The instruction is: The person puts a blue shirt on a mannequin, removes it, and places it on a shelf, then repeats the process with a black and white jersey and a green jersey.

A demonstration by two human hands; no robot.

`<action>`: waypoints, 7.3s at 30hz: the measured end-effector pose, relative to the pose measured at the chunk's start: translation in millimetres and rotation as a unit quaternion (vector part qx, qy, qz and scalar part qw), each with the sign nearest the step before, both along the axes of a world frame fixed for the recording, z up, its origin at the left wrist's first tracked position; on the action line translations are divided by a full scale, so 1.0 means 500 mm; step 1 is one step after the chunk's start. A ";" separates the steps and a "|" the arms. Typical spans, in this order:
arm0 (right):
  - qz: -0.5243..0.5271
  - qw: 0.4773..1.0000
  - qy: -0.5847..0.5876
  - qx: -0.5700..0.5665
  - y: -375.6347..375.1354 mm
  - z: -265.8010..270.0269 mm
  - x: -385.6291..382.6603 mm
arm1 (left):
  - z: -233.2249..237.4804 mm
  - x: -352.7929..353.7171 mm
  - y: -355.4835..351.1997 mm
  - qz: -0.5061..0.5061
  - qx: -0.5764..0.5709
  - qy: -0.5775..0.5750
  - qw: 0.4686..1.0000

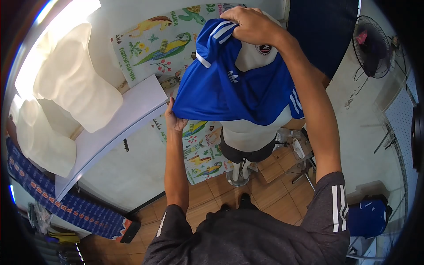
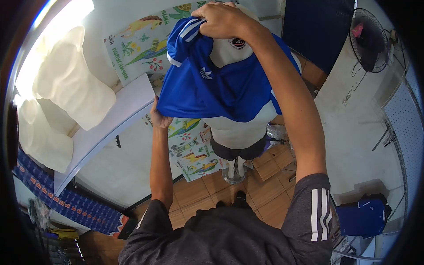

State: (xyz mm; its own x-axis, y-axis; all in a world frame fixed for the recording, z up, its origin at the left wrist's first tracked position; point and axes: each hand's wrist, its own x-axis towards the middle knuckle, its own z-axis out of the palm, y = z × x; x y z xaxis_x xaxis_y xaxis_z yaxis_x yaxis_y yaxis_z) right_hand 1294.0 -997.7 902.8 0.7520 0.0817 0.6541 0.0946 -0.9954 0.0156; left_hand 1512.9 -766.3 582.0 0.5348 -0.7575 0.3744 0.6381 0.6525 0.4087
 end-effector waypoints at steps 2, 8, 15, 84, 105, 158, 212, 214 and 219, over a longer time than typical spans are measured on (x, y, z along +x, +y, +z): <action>0.004 1.000 0.012 0.018 0.005 0.001 -0.001 | -0.007 -0.025 -0.022 0.058 0.041 0.042 0.997; -0.034 0.989 0.136 0.047 0.047 0.037 -0.033 | -0.201 -0.038 -0.091 0.012 0.228 0.057 0.972; -0.008 0.995 -0.051 -0.091 0.055 0.000 -0.113 | -0.254 -0.129 -0.100 0.018 0.378 0.049 0.924; 0.221 0.928 0.108 0.279 -0.463 -0.172 -0.135 | 0.691 -0.402 -0.406 0.497 0.518 -0.614 0.327; -0.028 0.718 0.186 0.670 -0.445 -0.977 -0.304 | 0.696 -0.391 -0.303 0.438 0.256 -0.750 0.426; -0.283 0.671 -0.189 0.659 -0.348 -0.956 -0.299 | -0.261 -0.095 -0.068 0.336 0.608 -0.137 0.706; -0.119 0.921 0.001 0.370 -0.419 -0.371 -0.359 | 0.196 -0.161 0.052 0.423 0.376 -0.576 0.590; -0.094 0.912 0.095 0.388 -0.435 -0.392 -0.348 | 0.156 -0.119 0.038 0.382 0.379 -0.575 0.616; -0.207 0.872 -0.246 0.368 -0.441 -0.404 -0.349 | 0.178 -0.142 0.067 0.465 0.489 -0.463 0.574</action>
